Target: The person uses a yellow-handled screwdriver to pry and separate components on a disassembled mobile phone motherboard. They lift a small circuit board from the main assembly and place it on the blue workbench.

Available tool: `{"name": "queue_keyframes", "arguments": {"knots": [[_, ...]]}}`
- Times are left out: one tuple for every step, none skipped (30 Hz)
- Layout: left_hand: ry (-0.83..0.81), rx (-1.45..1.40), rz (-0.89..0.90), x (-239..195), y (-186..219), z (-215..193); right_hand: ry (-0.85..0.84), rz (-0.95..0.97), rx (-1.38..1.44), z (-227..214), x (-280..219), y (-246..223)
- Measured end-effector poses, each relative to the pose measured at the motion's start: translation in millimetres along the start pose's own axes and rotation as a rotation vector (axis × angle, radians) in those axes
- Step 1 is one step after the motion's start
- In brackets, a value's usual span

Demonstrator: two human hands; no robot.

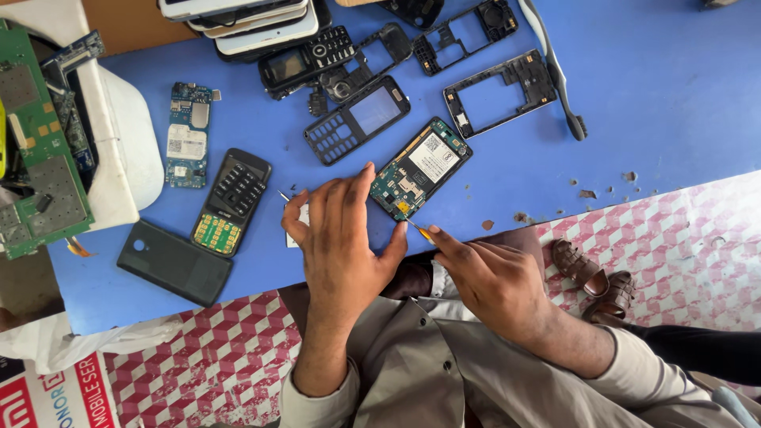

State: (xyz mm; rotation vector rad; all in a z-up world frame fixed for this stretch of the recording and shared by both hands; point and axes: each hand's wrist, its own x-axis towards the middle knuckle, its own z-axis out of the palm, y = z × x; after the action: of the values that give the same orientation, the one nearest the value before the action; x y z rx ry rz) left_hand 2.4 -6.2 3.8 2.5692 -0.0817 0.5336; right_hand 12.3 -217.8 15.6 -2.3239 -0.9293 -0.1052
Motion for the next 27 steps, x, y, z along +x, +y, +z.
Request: {"name": "queue_keyframes", "arguments": {"knots": [[-0.007, 0.012, -0.001, 0, 1, 0, 0.025, 0.002, 0.009, 1, -4, 3], [-0.013, 0.026, -0.005, 1, 1, 0, 0.048, 0.001, 0.018, 1, -8, 6], [-0.019, 0.039, -0.008, 1, 2, 0, 0.072, 0.001, 0.028, 1, -11, 9], [-0.019, 0.05, 0.002, 1, 2, 0, 0.073, 0.024, 0.024, 1, -12, 13], [-0.02, 0.061, 0.013, 1, 2, 0, 0.074, 0.046, 0.02, 0, -13, 17], [-0.02, 0.069, 0.025, 1, 2, 0, 0.076, 0.07, 0.014, -1, -13, 19], [-0.019, 0.078, 0.031, 1, 2, 1, 0.059, 0.102, 0.012, -3, -13, 22], [-0.016, 0.086, 0.037, 2, 2, 1, 0.044, 0.132, 0.009, -6, -11, 25], [-0.013, 0.094, 0.044, 2, 2, 2, 0.028, 0.163, 0.006, -10, -9, 27], [-0.021, 0.087, 0.037, 2, 2, 2, 0.02, 0.146, 0.03, -14, -7, 28], [-0.028, 0.079, 0.029, 2, 3, 2, 0.011, 0.13, 0.055, -18, -5, 28], [-0.033, 0.071, 0.025, 3, 2, 2, 0.006, 0.111, 0.077, -21, -1, 28], [-0.024, 0.077, 0.034, 4, 2, 2, 0.015, 0.1, 0.084, -23, 2, 28], [-0.019, 0.079, 0.039, 3, 2, 2, 0.018, 0.093, 0.091, -25, 4, 27], [-0.014, 0.081, 0.043, 3, 2, 3, 0.021, 0.086, 0.098, -27, 7, 27], [-0.015, 0.07, 0.037, 2, 2, 4, 0.008, 0.091, 0.1, -29, 9, 27], [-0.016, 0.059, 0.031, 1, 1, 4, -0.005, 0.097, 0.101, -31, 11, 27], [-0.015, 0.047, 0.026, 1, 1, 4, -0.016, 0.101, 0.101, -32, 13, 28], [-0.012, 0.042, 0.025, 1, 1, 4, -0.015, 0.076, 0.108, -32, 15, 28], [-0.009, 0.037, 0.026, 1, 0, 4, -0.013, 0.052, 0.114, -33, 17, 29], [-0.007, 0.032, 0.027, 2, 0, 4, -0.011, 0.028, 0.121, -33, 18, 29], [-0.009, 0.024, 0.024, 2, 0, 4, -0.03, 0.029, 0.094, -33, 19, 30], [-0.012, 0.017, 0.021, 2, -1, 4, -0.049, 0.03, 0.067, -33, 20, 31], [-0.014, 0.011, 0.017, 2, -1, 3, -0.069, 0.03, 0.041, -32, 20, 32], [-0.014, 0.004, 0.018, 1, -1, 3, -0.071, 0.014, 0.042, -31, 20, 33], [-0.013, -0.003, 0.018, 2, -2, 3, -0.072, -0.003, 0.042, -30, 21, 35], [-0.011, -0.01, 0.019, 2, -2, 3, -0.073, -0.02, 0.041, -30, 21, 38]]}}
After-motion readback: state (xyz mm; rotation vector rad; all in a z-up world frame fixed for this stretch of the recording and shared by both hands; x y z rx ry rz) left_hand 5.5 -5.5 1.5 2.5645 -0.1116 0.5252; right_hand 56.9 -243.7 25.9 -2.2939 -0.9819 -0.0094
